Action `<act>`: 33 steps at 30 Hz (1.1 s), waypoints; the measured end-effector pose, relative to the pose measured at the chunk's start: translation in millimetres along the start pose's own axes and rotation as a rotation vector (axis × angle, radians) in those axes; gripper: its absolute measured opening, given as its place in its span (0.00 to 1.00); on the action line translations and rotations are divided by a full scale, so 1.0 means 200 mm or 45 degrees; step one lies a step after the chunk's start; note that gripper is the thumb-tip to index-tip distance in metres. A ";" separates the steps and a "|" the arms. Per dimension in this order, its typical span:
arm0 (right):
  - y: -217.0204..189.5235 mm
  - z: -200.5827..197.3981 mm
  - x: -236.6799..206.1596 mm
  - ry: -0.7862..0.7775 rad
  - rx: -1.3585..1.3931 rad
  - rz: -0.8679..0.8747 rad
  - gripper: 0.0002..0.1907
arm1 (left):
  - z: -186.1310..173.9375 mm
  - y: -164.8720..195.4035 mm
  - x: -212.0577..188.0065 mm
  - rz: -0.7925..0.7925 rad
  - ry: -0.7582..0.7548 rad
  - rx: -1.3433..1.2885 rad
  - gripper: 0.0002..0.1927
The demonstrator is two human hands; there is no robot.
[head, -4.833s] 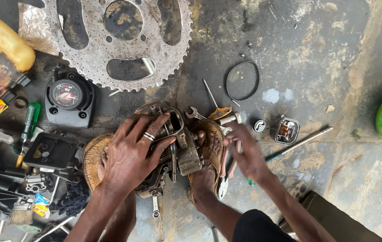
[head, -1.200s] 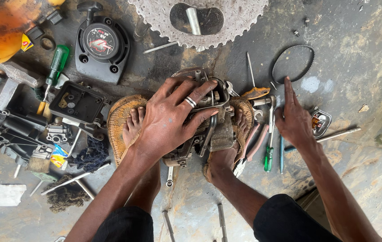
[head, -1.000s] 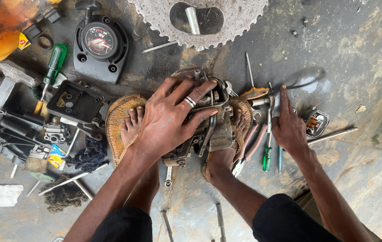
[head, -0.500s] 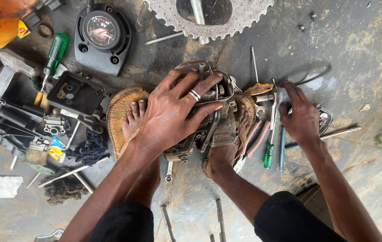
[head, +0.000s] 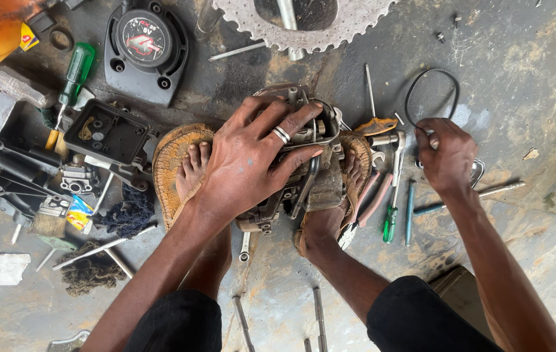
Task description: The person sits on the floor of a repair workshop and works on a small engine, using a screwdriver to loosen and remove parts from the engine's top cover. They lift off a black plastic shroud, reposition the engine, and continue unscrewing components while holding the engine steady with their foot and hands.
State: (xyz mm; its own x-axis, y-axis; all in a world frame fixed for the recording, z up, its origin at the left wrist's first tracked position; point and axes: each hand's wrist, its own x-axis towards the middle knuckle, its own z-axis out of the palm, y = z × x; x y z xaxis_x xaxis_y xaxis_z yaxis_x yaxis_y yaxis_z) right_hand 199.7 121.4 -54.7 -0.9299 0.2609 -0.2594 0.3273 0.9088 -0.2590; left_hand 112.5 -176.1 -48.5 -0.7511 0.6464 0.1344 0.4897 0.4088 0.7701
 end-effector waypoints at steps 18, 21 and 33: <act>0.09 0.01 -0.05 0.107 0.095 -0.061 0.05 | 0.01 -0.02 -0.01 0.016 0.014 0.008 0.27; 0.13 0.01 -0.04 0.215 -0.064 -0.093 0.08 | 0.01 -0.02 -0.02 0.012 0.006 0.015 0.27; 0.16 -0.05 -0.07 0.421 0.147 -0.040 0.04 | 0.00 0.00 -0.01 0.006 0.033 -0.001 0.27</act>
State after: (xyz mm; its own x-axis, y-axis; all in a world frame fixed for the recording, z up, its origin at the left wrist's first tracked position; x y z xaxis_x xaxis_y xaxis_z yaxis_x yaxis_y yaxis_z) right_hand 222.4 149.5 -50.5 -0.9378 0.3419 0.0608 0.2968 0.8800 -0.3708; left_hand 112.8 -178.1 -48.9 -0.7600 0.6315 0.1536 0.4926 0.4055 0.7700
